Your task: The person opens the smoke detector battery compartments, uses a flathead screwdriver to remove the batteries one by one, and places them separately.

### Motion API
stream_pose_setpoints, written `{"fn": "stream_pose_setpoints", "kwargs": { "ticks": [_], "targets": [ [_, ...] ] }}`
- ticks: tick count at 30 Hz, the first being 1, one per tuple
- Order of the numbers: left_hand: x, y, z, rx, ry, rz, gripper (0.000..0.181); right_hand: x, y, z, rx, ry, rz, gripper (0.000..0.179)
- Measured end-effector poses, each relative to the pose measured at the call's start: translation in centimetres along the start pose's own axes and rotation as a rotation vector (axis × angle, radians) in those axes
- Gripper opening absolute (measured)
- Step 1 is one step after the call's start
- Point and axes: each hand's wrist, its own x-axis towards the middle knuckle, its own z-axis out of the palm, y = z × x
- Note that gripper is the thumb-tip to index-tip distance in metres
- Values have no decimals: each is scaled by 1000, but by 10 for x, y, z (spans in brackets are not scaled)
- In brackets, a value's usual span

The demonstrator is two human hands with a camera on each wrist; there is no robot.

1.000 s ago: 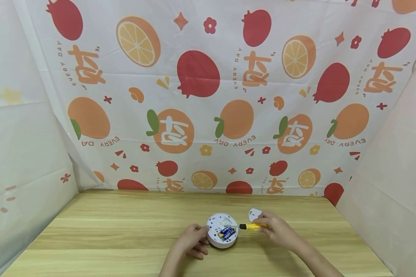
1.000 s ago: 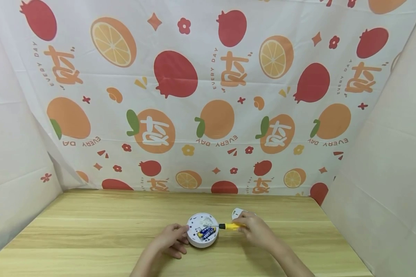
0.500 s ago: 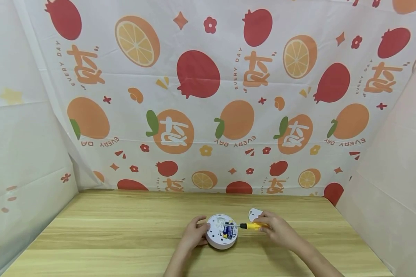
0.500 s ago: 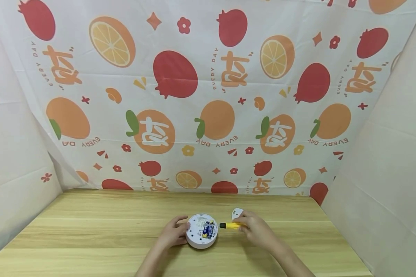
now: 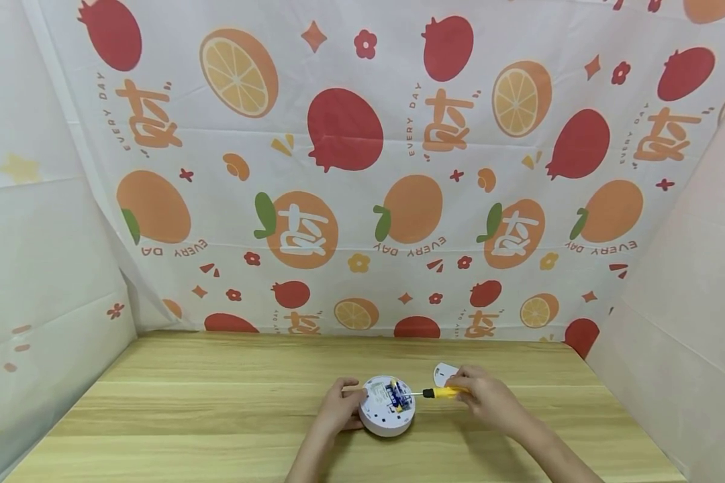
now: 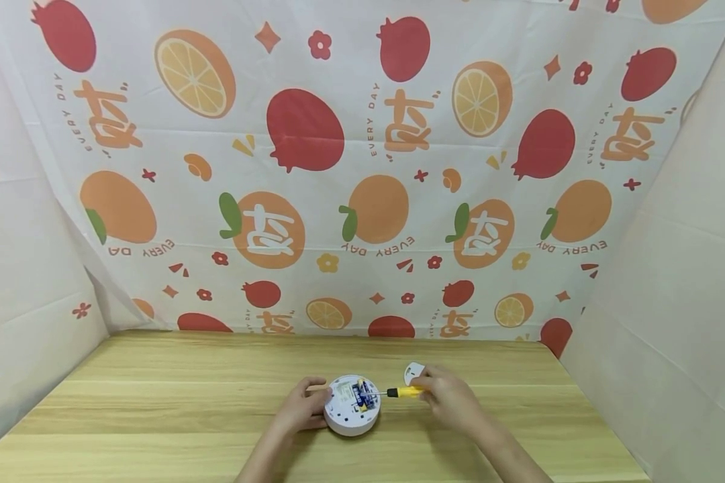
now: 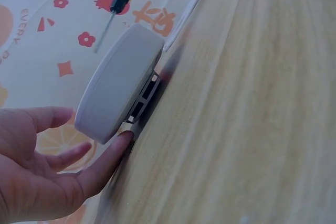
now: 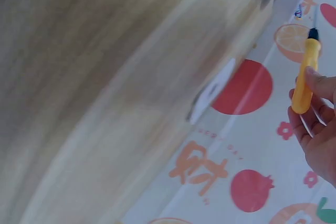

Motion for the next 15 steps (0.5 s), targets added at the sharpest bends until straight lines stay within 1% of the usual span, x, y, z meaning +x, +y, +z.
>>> {"fn": "stream_pose_setpoints", "kwargs": {
  "ticks": [2, 5, 9, 13, 15],
  "targets": [
    [0, -1, 0, -5, -10, -3, 46, 1, -2, -2, -79, 31, -48, 23],
    [1, -1, 0, -23, -29, -15, 47, 4, -5, -5, -163, 49, -89, 23],
    [1, -1, 0, -31, -48, -38, 48, 7, -10, -10, -243, 52, -116, 22],
    [1, -2, -1, -47, -75, -38, 49, 8, -14, -13, -300, 44, -129, 21],
    [0, -4, -1, -60, -96, -35, 48, 8, -16, -15, -321, 25, -122, 21]
  ]
}}
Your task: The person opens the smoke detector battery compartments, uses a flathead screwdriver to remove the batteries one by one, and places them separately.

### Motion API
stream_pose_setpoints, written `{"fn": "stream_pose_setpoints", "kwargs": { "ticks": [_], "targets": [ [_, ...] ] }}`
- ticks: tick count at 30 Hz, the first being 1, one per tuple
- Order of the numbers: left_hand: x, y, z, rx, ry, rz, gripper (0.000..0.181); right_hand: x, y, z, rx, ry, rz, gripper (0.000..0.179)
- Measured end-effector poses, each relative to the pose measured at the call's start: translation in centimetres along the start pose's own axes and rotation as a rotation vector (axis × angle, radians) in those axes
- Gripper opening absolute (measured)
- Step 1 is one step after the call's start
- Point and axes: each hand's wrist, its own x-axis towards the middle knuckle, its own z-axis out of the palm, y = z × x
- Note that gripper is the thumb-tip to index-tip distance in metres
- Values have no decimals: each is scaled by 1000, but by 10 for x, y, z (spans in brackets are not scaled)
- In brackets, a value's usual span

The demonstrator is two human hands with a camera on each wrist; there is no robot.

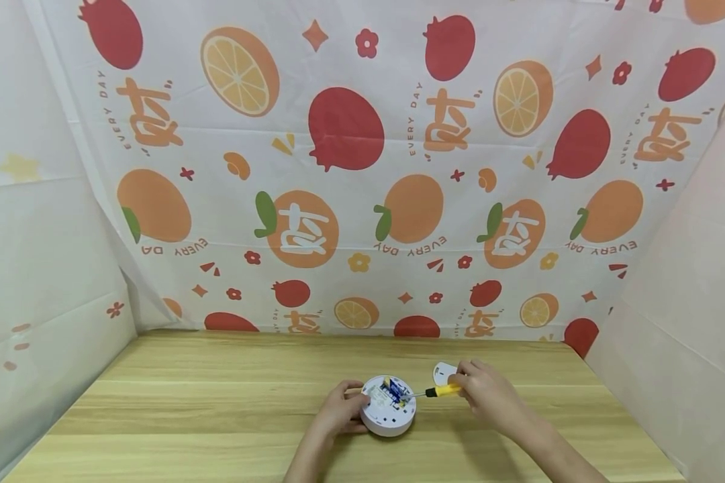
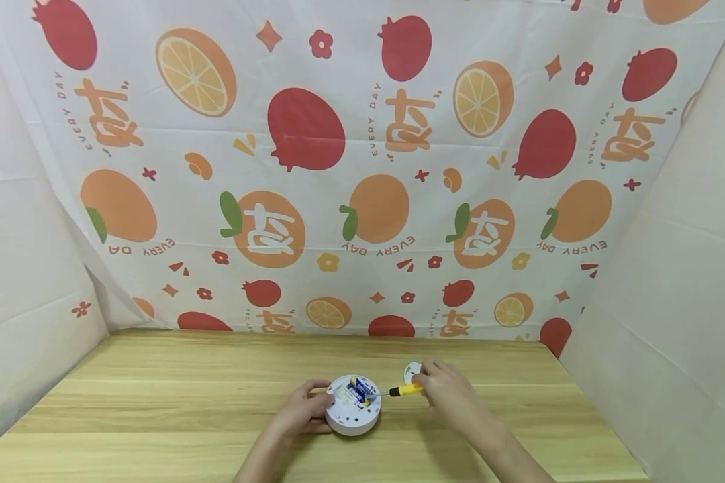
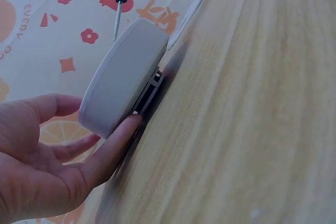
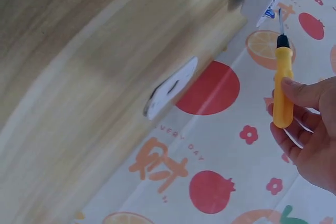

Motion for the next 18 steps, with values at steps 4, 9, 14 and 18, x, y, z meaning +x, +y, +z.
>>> {"fn": "stream_pose_setpoints", "kwargs": {
  "ticks": [4, 9, 14, 18],
  "targets": [
    [0, -2, 0, -20, -46, -10, 48, 2, -2, -4, -52, -43, 3, 20],
    [1, -5, 1, -43, -66, -26, 50, 6, -4, -9, -96, -81, 1, 21],
    [0, -4, 2, -60, -68, -20, 50, 9, -6, -12, -105, -125, 7, 22],
    [-1, -4, 4, -70, -61, -7, 49, 12, -7, -13, -122, -151, 14, 22]
  ]
}}
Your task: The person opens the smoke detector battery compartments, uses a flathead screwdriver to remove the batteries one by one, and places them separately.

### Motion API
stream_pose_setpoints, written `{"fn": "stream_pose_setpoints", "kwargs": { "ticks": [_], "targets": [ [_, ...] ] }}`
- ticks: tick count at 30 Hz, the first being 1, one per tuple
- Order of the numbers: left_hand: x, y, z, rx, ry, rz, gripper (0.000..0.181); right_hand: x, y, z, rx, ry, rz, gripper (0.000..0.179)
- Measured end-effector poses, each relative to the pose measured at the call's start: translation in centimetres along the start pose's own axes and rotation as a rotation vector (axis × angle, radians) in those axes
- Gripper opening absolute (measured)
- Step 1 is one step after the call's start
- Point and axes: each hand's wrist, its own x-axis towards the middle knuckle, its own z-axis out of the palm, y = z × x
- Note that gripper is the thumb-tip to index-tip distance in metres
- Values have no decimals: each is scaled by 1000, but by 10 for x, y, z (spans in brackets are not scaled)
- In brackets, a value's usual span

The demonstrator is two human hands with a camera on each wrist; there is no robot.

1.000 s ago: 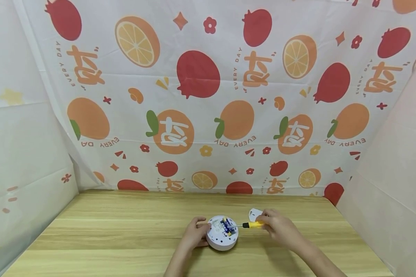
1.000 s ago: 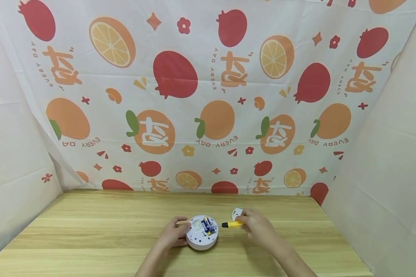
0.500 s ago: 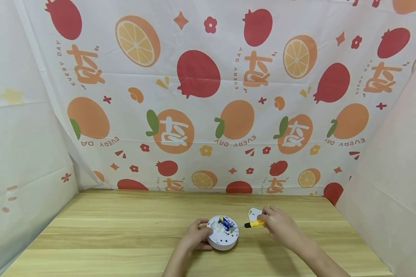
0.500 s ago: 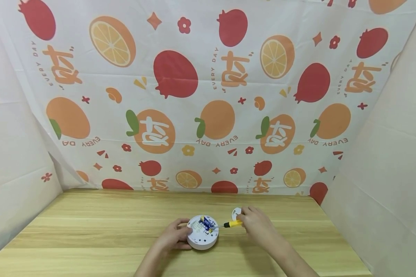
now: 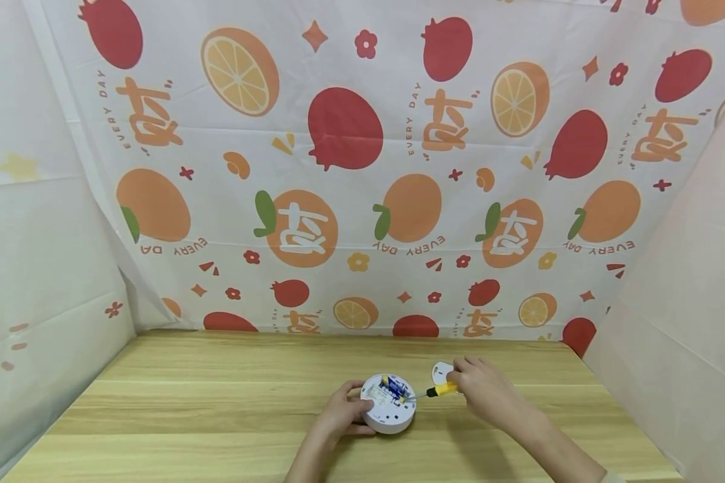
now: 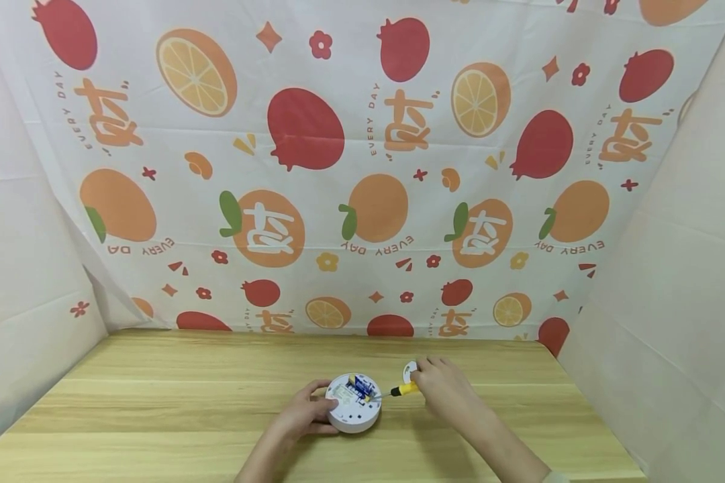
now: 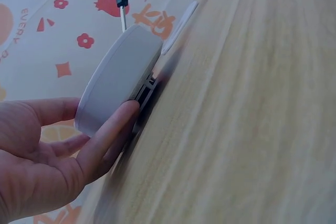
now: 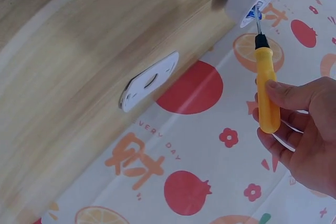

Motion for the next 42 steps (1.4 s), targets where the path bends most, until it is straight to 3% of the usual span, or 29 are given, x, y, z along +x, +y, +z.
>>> {"fn": "stream_pose_setpoints", "kwargs": {
  "ticks": [6, 11, 19, 36, 42],
  "targets": [
    [0, 0, 3, -8, 16, 4, 51, 8, -3, -7, -81, -50, -16, 20],
    [0, 0, 5, -10, 21, 9, 52, 23, -11, -22, -237, -118, -56, 18],
    [-2, 2, 5, 15, 30, 14, 52, 48, -37, -39, -460, -142, -86, 12],
    [1, 1, 5, 22, 31, 22, 51, 69, -73, -46, -530, -328, 53, 8],
    [0, 1, 6, 29, 29, 27, 52, 72, -85, -46, -569, -333, 87, 11]
  ]
}}
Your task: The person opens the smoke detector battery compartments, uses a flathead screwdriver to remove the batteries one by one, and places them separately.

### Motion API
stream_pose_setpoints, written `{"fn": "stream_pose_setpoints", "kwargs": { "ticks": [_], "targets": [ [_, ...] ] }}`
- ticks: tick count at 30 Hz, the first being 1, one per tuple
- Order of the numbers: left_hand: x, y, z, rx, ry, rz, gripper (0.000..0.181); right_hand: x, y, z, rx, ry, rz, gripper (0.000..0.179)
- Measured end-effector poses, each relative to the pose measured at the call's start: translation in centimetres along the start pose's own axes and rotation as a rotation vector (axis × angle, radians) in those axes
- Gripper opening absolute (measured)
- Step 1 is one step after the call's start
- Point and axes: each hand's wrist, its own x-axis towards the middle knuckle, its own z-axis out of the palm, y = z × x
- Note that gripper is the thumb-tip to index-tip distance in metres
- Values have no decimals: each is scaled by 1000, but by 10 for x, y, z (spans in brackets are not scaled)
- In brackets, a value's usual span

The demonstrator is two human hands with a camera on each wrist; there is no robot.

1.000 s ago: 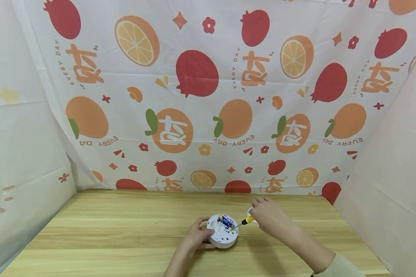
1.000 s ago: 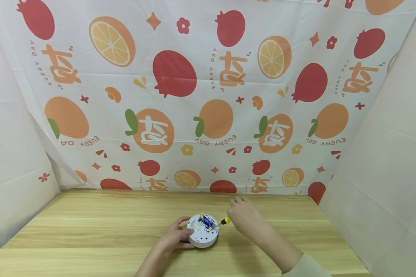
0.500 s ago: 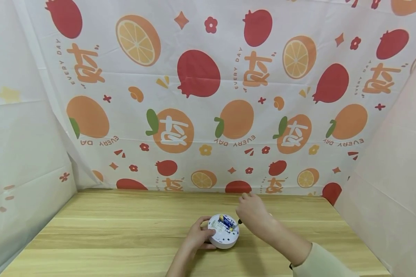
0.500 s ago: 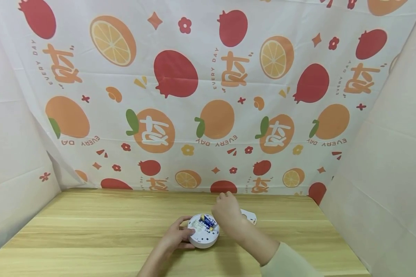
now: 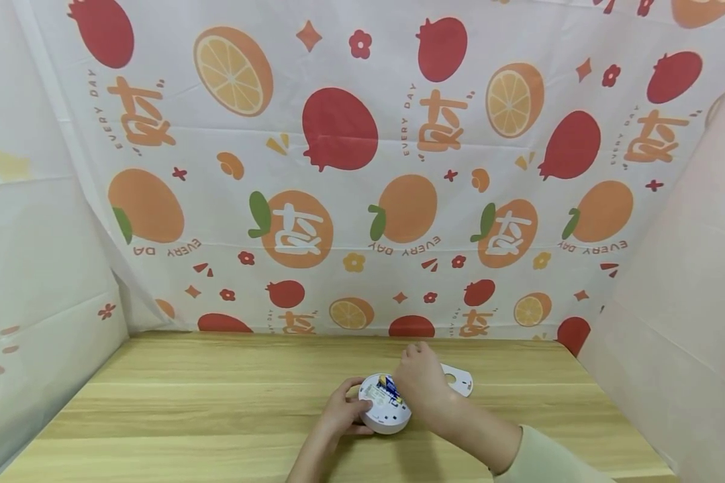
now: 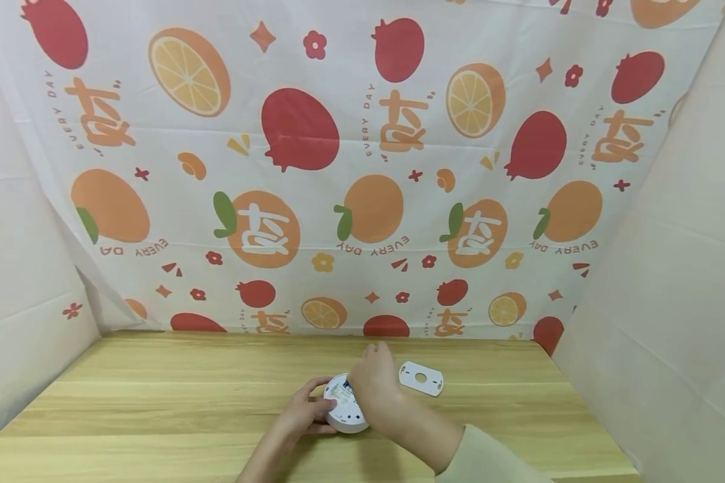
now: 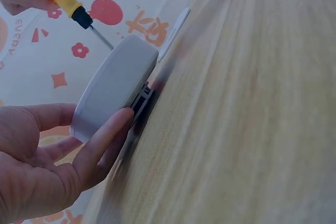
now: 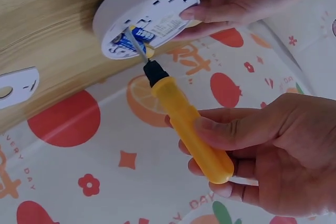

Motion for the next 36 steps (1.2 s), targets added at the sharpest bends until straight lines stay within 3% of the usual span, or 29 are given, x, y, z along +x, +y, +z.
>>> {"fn": "stream_pose_setpoints", "kwargs": {
  "ticks": [9, 15, 27, 36],
  "targets": [
    [0, 1, -1, -12, -19, 3, 54, 4, -4, -3, -37, -24, -4, 10],
    [1, 0, -1, -15, -27, 6, 55, 1, 2, 0, -7, -33, -43, 9],
    [1, -1, -1, -33, -11, -1, 56, -14, 21, 24, 206, 76, -86, 10],
    [2, -1, -1, -30, 11, -10, 58, -25, 26, 46, 367, 50, -27, 11]
  ]
}}
